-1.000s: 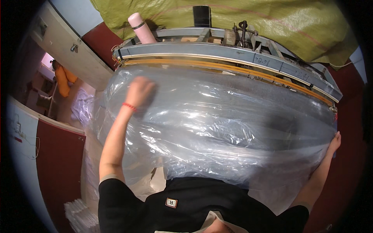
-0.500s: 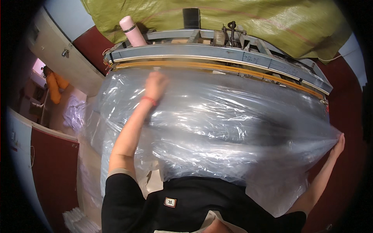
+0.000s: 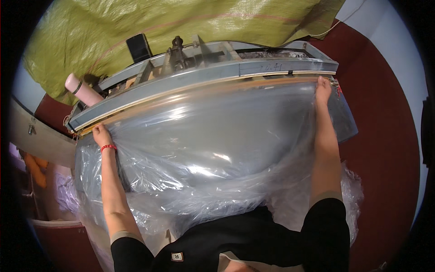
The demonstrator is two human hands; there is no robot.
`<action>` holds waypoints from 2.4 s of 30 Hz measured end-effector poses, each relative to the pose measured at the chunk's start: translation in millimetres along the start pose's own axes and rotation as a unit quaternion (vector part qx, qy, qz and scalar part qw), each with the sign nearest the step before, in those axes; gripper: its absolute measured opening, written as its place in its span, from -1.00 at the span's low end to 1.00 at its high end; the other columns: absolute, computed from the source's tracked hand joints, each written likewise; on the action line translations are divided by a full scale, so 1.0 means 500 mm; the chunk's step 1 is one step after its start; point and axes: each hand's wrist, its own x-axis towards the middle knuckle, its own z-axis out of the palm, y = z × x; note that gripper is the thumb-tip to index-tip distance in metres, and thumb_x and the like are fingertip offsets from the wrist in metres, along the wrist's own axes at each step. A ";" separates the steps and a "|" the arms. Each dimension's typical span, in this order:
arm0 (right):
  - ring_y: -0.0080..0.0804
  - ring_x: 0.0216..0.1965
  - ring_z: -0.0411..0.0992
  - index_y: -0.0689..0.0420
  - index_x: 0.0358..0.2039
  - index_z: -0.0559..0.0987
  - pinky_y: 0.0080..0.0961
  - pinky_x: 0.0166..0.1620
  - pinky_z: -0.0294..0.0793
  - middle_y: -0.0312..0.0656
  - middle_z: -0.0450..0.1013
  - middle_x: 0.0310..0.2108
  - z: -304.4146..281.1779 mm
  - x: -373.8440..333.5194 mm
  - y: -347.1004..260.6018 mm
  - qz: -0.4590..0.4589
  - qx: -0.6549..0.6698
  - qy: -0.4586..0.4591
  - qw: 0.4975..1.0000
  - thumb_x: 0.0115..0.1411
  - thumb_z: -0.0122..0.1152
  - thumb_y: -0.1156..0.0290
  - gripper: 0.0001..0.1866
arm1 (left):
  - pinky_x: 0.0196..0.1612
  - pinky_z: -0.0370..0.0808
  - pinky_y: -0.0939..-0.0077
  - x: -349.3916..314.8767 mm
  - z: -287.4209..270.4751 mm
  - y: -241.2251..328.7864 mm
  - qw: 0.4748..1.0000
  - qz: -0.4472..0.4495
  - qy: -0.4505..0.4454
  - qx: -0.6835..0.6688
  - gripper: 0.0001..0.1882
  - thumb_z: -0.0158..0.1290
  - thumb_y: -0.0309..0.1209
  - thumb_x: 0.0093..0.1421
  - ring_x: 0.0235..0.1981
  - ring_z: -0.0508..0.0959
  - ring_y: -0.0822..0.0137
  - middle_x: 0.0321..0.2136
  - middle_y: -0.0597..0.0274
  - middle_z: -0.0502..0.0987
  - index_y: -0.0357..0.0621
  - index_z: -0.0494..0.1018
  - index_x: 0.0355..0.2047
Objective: Aligning and sealing large sheets of plastic film using an industrial heat sealer.
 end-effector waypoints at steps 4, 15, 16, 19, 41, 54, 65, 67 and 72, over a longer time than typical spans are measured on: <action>-0.57 -0.50 0.30 0.20 -0.49 0.43 -0.65 -0.34 0.29 -0.23 0.38 -0.56 0.020 -0.004 -0.021 -0.025 0.032 0.022 0.999 0.02 0.13 0.28 -0.77 | -0.56 0.18 0.75 0.016 0.008 -0.009 0.994 -0.022 -0.042 -0.098 -0.83 -0.03 -0.42 0.05 -0.64 0.21 0.62 -0.68 0.45 0.29 -0.12 0.29 -0.64; -0.45 -0.59 0.35 0.16 -0.40 0.36 -0.57 -0.60 0.43 -0.17 0.34 -0.48 0.005 0.003 -0.041 0.105 0.112 0.101 0.983 0.00 0.05 0.41 -0.84 | -0.59 0.41 0.59 -0.007 -0.001 0.051 0.975 -0.149 0.078 -0.145 -0.91 -0.16 -0.53 0.01 -0.59 0.37 0.45 -0.57 0.24 0.32 -0.20 0.19 -0.42; -0.42 -0.54 0.36 0.17 -0.39 0.36 -0.53 -0.55 0.43 -0.16 0.35 -0.46 0.003 -0.002 -0.053 0.126 0.128 0.099 0.979 0.01 0.03 0.42 -0.85 | -0.59 0.41 0.59 -0.009 -0.003 0.057 0.977 -0.145 0.087 -0.133 -0.91 -0.16 -0.53 0.01 -0.59 0.37 0.45 -0.57 0.24 0.32 -0.20 0.19 -0.42; -0.36 -0.42 0.36 0.19 -0.37 0.36 -0.46 -0.40 0.39 -0.13 0.35 -0.41 0.005 -0.036 -0.116 0.093 0.024 0.117 0.988 0.03 0.01 0.43 -0.85 | -0.57 0.40 0.60 -0.021 -0.021 0.085 0.969 -0.145 0.031 -0.195 -0.92 -0.12 -0.43 0.08 -0.61 0.35 0.50 -0.56 0.34 0.36 -0.17 0.30 -0.43; -0.68 -0.53 0.25 0.23 -0.60 0.44 -0.72 -0.41 0.26 -0.36 0.33 -0.63 0.090 -0.375 -0.373 -0.184 -0.008 -0.404 0.896 -0.06 0.19 0.45 -0.86 | -0.10 0.27 0.36 -0.150 -0.240 0.123 0.923 0.166 -0.161 0.307 -0.67 -0.05 -0.31 0.07 -0.14 0.33 0.07 -0.21 -0.04 0.37 -0.31 0.35 -0.23; -0.69 -0.55 0.11 0.23 -0.66 0.34 -0.74 -0.45 0.16 -0.45 0.19 -0.66 -0.340 -0.160 -0.099 -0.067 -0.144 -0.265 0.951 0.01 0.12 0.46 -0.79 | 0.02 0.14 0.22 -0.289 -0.280 0.264 0.805 0.207 -0.363 0.421 -0.41 -0.05 -0.13 0.04 0.12 0.04 0.04 0.09 0.04 0.08 -0.14 0.15 0.04; -0.69 -0.58 0.04 0.21 -0.66 0.32 -0.76 -0.50 0.09 -0.45 0.11 -0.67 -0.365 -0.149 -0.077 -0.087 -0.166 -0.236 0.953 0.03 0.12 0.39 -0.76 | -0.22 0.36 0.40 -0.305 -0.316 0.276 0.852 0.293 -0.296 0.318 -0.72 0.05 -0.33 -0.04 -0.23 0.41 0.14 -0.27 0.08 0.44 -0.23 0.41 -0.34; -0.65 -0.58 0.06 0.22 -0.62 0.33 -0.72 -0.48 0.12 -0.39 0.13 -0.68 -0.360 -0.150 -0.081 -0.079 -0.191 -0.218 0.954 0.04 0.10 0.33 -0.75 | -0.26 0.37 0.37 -0.304 -0.323 0.274 0.870 0.262 -0.282 0.308 -0.76 0.04 -0.34 -0.04 -0.27 0.42 0.13 -0.30 0.10 0.44 -0.19 0.41 -0.36; -0.55 -0.58 0.13 0.23 -0.55 0.37 -0.61 -0.44 0.21 -0.25 0.21 -0.67 -0.349 -0.155 -0.099 -0.113 -0.270 -0.193 0.937 0.06 0.07 0.20 -0.69 | -0.45 0.39 0.38 -0.269 -0.295 0.259 0.921 0.148 -0.220 0.285 -0.69 0.04 -0.41 -0.02 -0.54 0.47 0.14 -0.53 0.13 0.48 -0.18 0.37 -0.23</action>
